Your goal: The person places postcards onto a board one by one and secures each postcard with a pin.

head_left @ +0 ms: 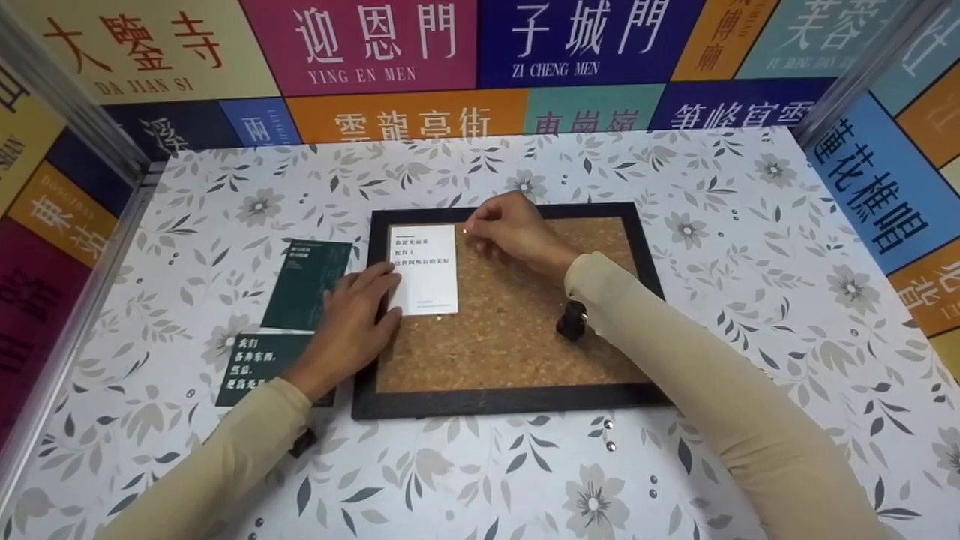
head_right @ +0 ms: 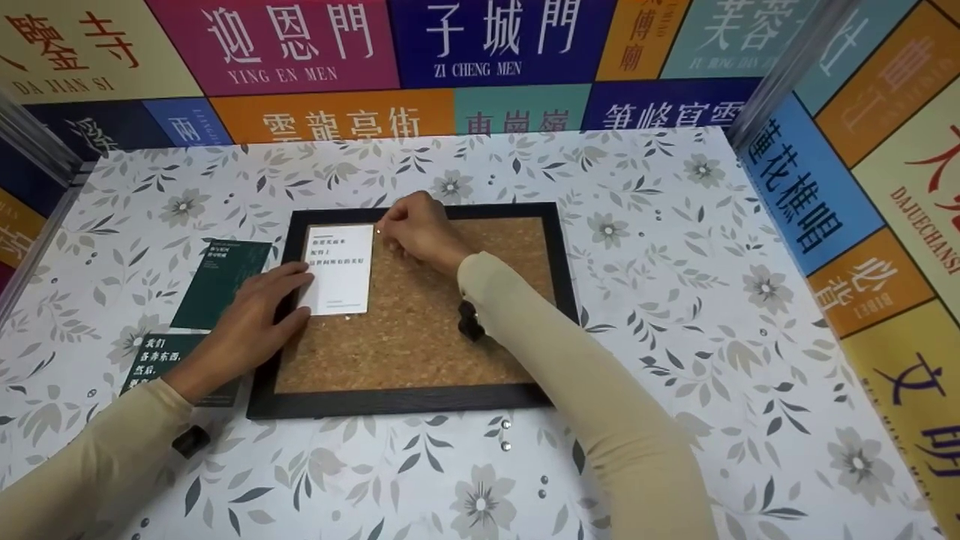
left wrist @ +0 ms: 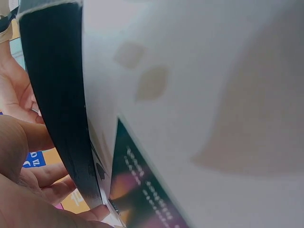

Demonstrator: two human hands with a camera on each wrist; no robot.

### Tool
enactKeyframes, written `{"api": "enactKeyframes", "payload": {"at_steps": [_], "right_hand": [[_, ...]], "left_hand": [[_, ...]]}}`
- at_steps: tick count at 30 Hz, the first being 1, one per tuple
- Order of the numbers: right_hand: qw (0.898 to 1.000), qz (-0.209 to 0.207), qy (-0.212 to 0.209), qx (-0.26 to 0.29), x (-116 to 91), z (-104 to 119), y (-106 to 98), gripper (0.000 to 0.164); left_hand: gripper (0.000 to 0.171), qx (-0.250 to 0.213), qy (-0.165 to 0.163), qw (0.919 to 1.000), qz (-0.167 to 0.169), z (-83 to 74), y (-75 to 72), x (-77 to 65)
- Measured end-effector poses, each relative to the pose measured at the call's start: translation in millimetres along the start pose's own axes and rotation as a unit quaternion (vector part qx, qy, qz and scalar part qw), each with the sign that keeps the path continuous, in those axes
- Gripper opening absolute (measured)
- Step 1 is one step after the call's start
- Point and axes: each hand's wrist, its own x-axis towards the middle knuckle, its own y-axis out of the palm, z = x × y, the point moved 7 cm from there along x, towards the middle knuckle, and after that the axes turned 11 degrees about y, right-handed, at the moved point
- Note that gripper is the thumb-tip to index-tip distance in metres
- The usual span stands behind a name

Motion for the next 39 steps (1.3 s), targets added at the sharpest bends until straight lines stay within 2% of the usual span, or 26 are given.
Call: {"api": "enactKeyframes", "payload": {"at_steps": [6, 10, 15, 28, 39], "right_hand": [[1.0, 0.01, 0.0, 0.008, 5, 2, 11, 0.016], [1.0, -0.002, -0.02, -0.011, 8, 6, 15, 0.015], [0.998, -0.015, -0.049, -0.03, 12, 11, 19, 0.015], [0.991, -0.046, -0.047, -0.114, 18, 14, 18, 0.013], [0.987, -0.06, -0.041, -0.142, 20, 20, 17, 0.014]], "left_hand": [[0.051, -0.007, -0.003, 1.0, -0.006, 1.4, -1.3, -5.3], [0.05, -0.006, 0.005, 0.9998, -0.018, 2.1, -2.5, -7.9], [0.049, 0.001, 0.01, 0.9998, -0.016, 1.7, -3.1, -7.5], [0.051, -0.003, 0.004, 1.0, -0.006, 0.0, 0.6, -4.1], [0.05, 0.001, 0.007, 1.0, -0.007, -1.0, -0.6, 0.5]]}}
